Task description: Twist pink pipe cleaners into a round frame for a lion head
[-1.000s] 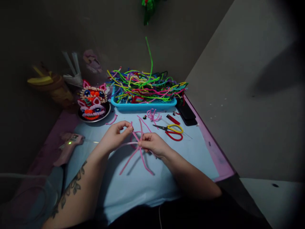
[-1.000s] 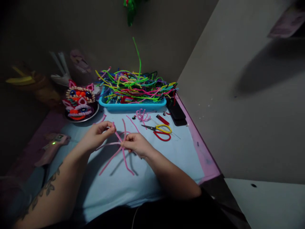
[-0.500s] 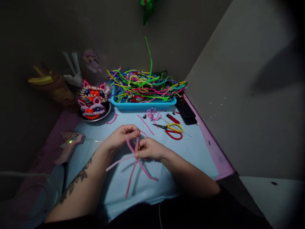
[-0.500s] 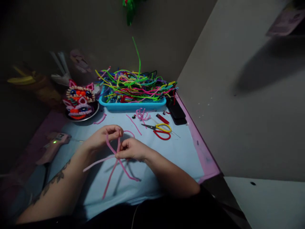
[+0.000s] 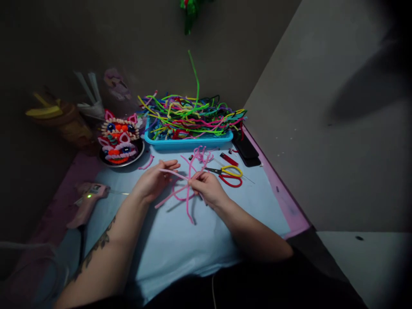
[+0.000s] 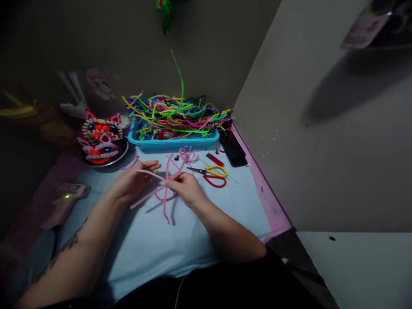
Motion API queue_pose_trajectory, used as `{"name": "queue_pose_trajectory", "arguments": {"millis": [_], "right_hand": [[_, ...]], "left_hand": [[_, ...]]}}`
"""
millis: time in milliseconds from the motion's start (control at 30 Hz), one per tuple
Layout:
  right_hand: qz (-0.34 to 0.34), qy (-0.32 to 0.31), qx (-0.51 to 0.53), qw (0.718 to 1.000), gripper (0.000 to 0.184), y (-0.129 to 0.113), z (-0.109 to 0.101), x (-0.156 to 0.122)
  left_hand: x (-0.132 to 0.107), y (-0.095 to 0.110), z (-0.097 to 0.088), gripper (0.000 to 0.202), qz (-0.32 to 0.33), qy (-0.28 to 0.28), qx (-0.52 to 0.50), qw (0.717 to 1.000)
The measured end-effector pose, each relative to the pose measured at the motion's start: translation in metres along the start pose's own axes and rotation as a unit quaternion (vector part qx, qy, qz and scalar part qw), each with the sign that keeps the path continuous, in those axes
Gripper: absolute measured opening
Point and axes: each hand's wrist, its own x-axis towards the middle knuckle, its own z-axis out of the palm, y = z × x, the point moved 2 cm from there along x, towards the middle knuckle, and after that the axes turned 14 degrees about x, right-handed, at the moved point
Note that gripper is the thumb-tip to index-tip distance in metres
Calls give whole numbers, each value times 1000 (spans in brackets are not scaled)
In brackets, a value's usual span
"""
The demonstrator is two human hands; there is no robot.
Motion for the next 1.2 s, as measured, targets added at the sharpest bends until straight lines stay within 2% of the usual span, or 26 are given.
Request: {"name": "queue_pose_trajectory", "arguments": {"millis": [133, 333, 567, 667, 733, 867, 1000, 1100, 1200], "right_hand": [[-21, 45, -4, 999, 22, -3, -10, 6], [-21, 33, -18, 999, 21, -1, -13, 8], [-5, 26, -8, 1000, 20, -3, -14, 9], [-9, 28, 16, 999, 20, -3, -14, 9], [-28, 52, 50, 997, 21, -4, -15, 11], [-94, 136, 139, 976, 26, -9, -19, 15], [-127, 192, 176, 957, 30, -10, -22, 18], [-129, 194, 169, 958, 32, -5, -20, 18], [-108, 173, 156, 966, 29, 3, -14, 16]], "left_hand": [[-1, 7, -5, 61, 8, 11, 3, 1000], [-7, 11, -5, 41, 85, 91, 157, 980], [-8, 14, -6, 36, 112, 141, 175, 968], [-9, 15, -5, 56, 125, 123, 154, 972], [-8, 14, -4, 69, 117, 103, 132, 979], [-5, 8, -4, 63, 59, 67, 90, 992], [-5, -3, 8, 58, 29, 18, 119, 992], [-11, -13, 28, 57, 3, -24, 155, 988], [-15, -21, 44, 55, 5, -2, 122, 993]]}}
